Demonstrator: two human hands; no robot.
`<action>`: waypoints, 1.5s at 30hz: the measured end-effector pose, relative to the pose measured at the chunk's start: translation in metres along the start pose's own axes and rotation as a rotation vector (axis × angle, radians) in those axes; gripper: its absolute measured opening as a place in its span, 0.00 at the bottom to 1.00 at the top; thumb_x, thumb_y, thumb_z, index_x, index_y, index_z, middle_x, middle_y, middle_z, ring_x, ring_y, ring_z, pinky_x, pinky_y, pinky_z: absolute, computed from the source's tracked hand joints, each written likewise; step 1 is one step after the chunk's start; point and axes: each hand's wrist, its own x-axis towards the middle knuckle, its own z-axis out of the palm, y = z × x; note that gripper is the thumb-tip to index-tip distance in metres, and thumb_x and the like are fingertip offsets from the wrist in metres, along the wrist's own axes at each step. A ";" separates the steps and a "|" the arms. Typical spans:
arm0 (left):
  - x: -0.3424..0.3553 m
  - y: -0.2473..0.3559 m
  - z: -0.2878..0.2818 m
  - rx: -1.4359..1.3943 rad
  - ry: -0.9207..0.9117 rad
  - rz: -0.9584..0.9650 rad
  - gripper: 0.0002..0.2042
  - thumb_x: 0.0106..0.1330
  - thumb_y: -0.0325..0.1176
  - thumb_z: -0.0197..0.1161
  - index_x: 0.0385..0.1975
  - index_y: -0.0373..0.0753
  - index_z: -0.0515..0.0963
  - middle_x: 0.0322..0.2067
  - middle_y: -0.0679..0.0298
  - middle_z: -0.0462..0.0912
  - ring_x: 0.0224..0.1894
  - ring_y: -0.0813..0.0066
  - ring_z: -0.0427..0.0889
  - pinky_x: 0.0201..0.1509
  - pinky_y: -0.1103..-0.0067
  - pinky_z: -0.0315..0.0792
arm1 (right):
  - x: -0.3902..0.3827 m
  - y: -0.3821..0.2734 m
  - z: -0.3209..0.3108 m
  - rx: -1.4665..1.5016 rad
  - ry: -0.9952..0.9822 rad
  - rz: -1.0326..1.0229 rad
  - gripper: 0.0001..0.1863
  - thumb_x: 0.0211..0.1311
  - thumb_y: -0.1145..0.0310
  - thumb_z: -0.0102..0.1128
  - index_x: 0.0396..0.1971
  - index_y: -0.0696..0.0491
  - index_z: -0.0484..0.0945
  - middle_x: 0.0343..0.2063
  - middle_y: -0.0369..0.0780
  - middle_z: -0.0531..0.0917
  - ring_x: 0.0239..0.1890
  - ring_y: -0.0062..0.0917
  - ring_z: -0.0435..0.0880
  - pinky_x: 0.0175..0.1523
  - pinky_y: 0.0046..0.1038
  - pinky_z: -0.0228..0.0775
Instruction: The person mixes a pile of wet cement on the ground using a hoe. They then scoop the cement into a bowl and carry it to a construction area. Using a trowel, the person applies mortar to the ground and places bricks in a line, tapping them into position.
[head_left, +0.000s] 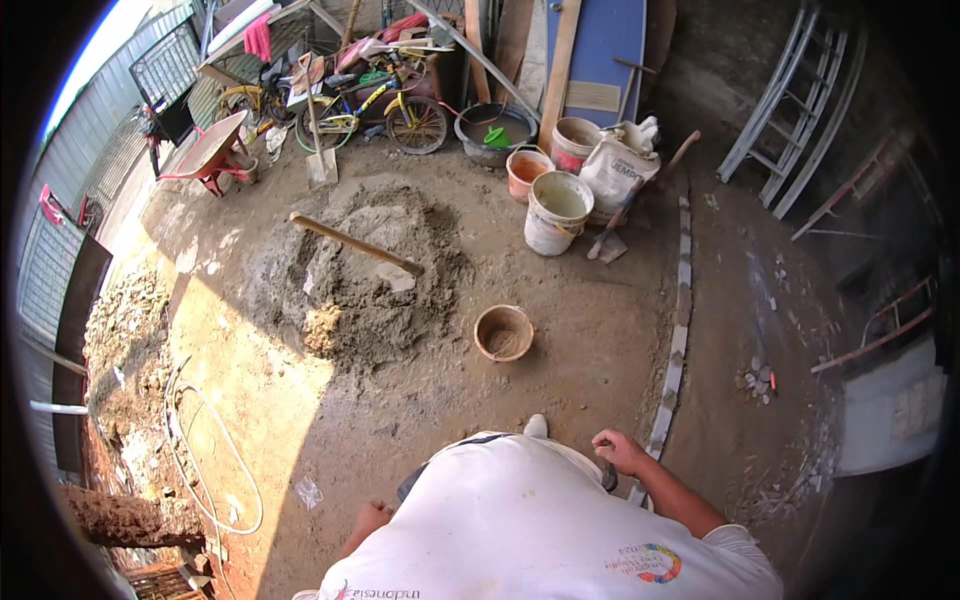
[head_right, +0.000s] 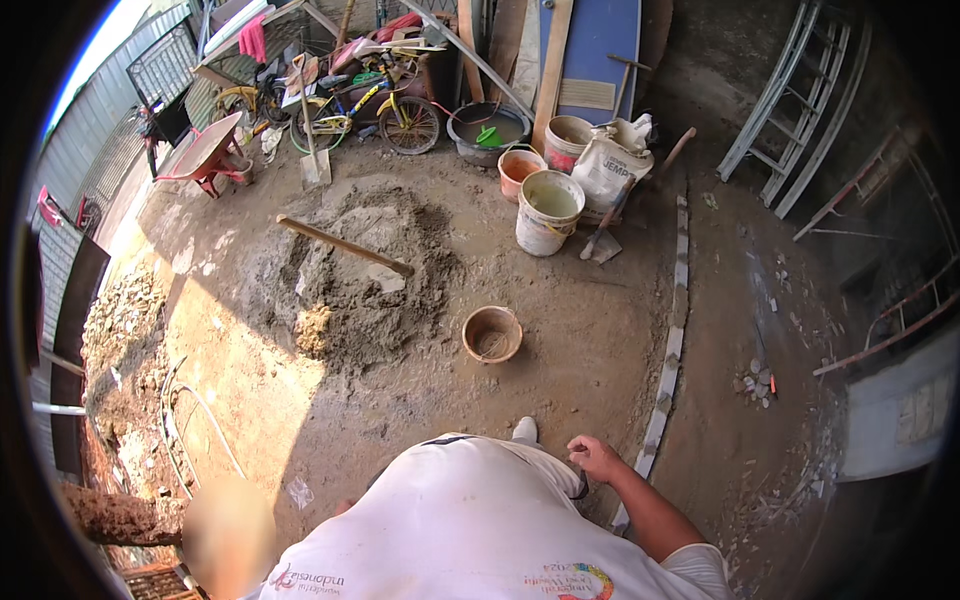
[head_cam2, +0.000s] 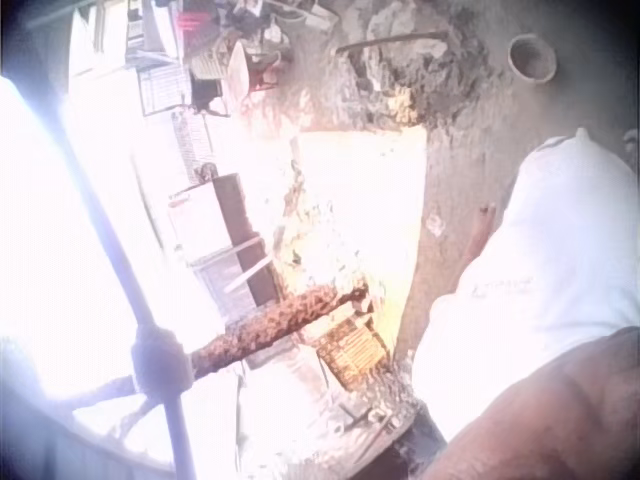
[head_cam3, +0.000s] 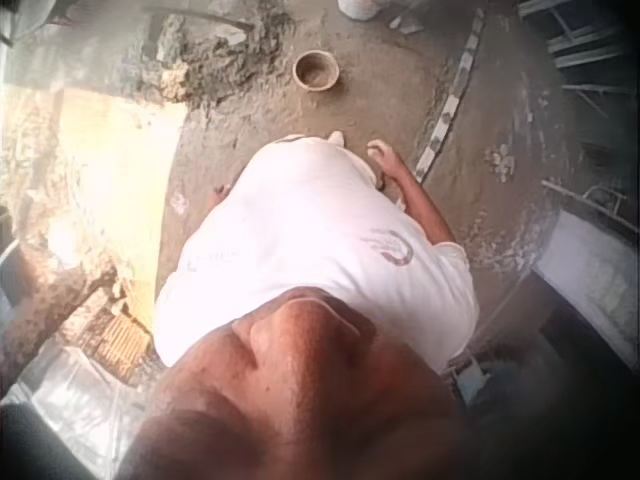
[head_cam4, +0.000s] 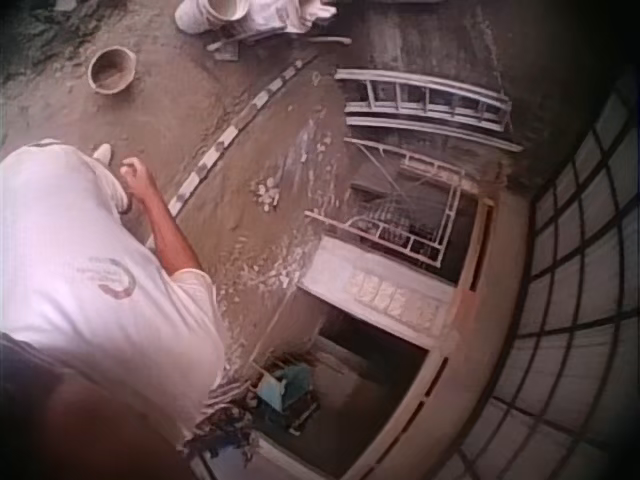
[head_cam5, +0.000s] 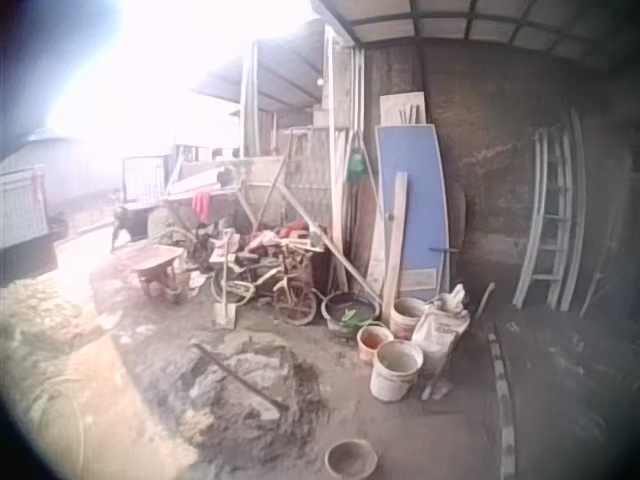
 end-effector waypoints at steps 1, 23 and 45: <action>-0.002 0.017 -0.001 -0.262 0.028 -0.127 0.20 0.66 0.46 0.61 0.45 0.33 0.82 0.43 0.54 0.83 0.48 0.67 0.79 0.55 0.71 0.71 | 0.014 -0.017 0.005 0.019 -0.016 -0.050 0.17 0.63 0.63 0.60 0.47 0.56 0.80 0.40 0.40 0.85 0.44 0.28 0.83 0.51 0.31 0.74; 0.016 -0.058 -0.032 -0.409 0.405 -0.177 0.16 0.68 0.43 0.57 0.38 0.35 0.82 0.37 0.43 0.83 0.41 0.44 0.82 0.46 0.62 0.73 | 0.104 -0.152 0.186 -0.277 -0.571 -0.182 0.17 0.66 0.56 0.59 0.44 0.55 0.80 0.37 0.41 0.86 0.39 0.24 0.83 0.45 0.29 0.75; 0.345 0.110 -0.452 0.452 0.780 0.465 0.32 0.56 0.49 0.71 0.59 0.43 0.71 0.58 0.52 0.70 0.65 0.52 0.64 0.67 0.61 0.63 | 0.287 -0.180 0.201 -0.233 -0.264 0.096 0.17 0.61 0.54 0.63 0.41 0.52 0.82 0.38 0.46 0.85 0.45 0.37 0.84 0.51 0.37 0.73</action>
